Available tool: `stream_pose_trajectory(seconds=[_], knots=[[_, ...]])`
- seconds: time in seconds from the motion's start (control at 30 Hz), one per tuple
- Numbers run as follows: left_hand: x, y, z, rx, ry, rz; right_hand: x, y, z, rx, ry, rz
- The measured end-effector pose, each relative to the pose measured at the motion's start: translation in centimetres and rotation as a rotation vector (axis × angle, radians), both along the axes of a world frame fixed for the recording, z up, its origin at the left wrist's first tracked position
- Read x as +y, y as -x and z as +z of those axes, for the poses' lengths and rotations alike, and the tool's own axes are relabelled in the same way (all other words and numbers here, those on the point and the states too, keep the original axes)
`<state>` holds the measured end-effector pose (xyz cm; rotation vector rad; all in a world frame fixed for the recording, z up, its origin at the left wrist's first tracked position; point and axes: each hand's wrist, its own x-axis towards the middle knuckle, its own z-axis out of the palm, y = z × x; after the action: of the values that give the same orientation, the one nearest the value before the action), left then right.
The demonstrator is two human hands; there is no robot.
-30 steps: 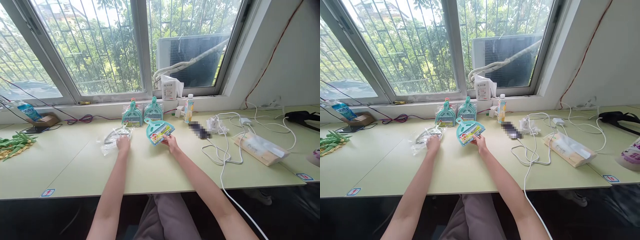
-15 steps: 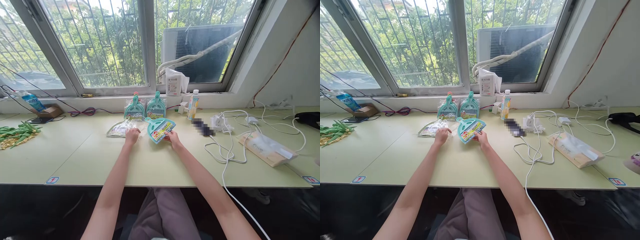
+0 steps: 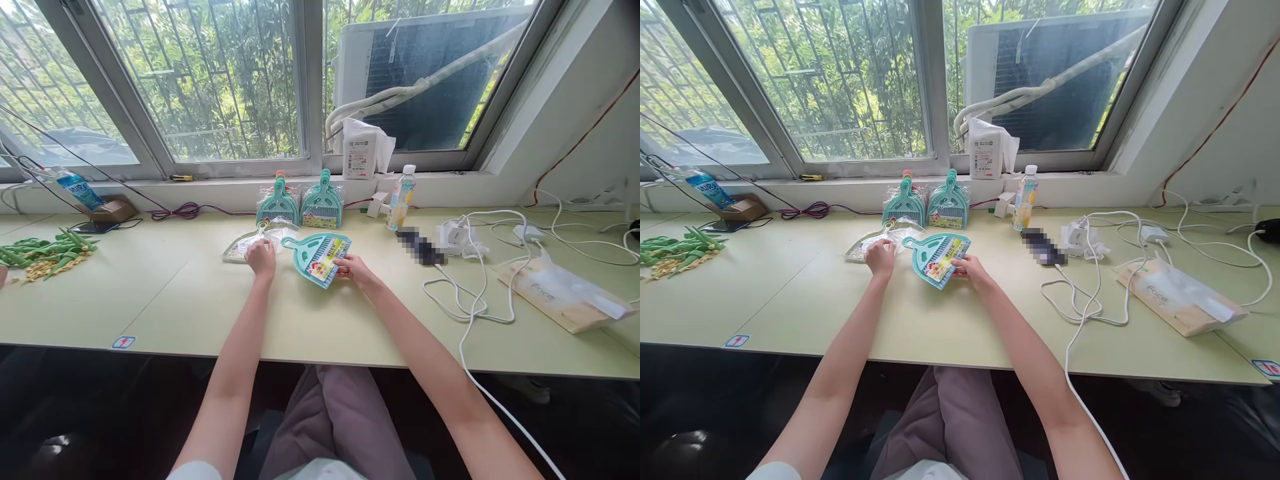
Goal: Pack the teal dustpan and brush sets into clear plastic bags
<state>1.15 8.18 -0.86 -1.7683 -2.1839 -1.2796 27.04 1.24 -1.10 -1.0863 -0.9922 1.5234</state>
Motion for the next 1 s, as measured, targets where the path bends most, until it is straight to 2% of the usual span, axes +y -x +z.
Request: stream_pose_trajectory(seconds=[0.07,0.13,0.33,0.47,0.53,0.6,0.7,0.77,0.87,1.0], knots=[[-0.1,0.0,0.2,-0.055,-0.054,0.020,0.0,0.0,0.0,-0.017,-0.024,0.019],[-0.3,-0.3,0.2,-0.062,-0.093,-0.015,-0.1,0.1,-0.2,-0.023,-0.037,0.001],[-1.7,-2.2,0.7,-0.050,-0.217,-0.336,-0.2,1.2,-0.8,0.026,-0.093,-0.146],[-2.8,-3.1,1.3,-0.080,-0.292,-0.440,-0.6,1.6,-0.4,0.001,-0.149,-0.076],[-3.0,-3.3,1.5,-0.048,-0.303,-0.435,-0.9,1.8,-0.2,0.006,-0.163,-0.060],[-3.0,-3.1,1.5,-0.021,-0.316,-0.393,-1.1,1.9,-0.1,0.030,-0.157,-0.109],[-2.7,-2.5,1.4,-0.018,-0.324,-0.265,-1.3,1.6,0.1,0.092,-0.127,-0.222],[-2.3,-1.8,1.2,-0.016,-0.310,-0.173,-1.4,1.4,0.2,0.111,-0.105,-0.246],[-1.5,-0.9,0.7,-0.051,-0.280,-0.117,-1.5,1.3,0.4,0.077,-0.060,-0.194],[-0.7,0.0,0.4,-0.169,-0.276,-0.105,-1.6,1.7,0.7,-0.008,0.005,-0.034]])
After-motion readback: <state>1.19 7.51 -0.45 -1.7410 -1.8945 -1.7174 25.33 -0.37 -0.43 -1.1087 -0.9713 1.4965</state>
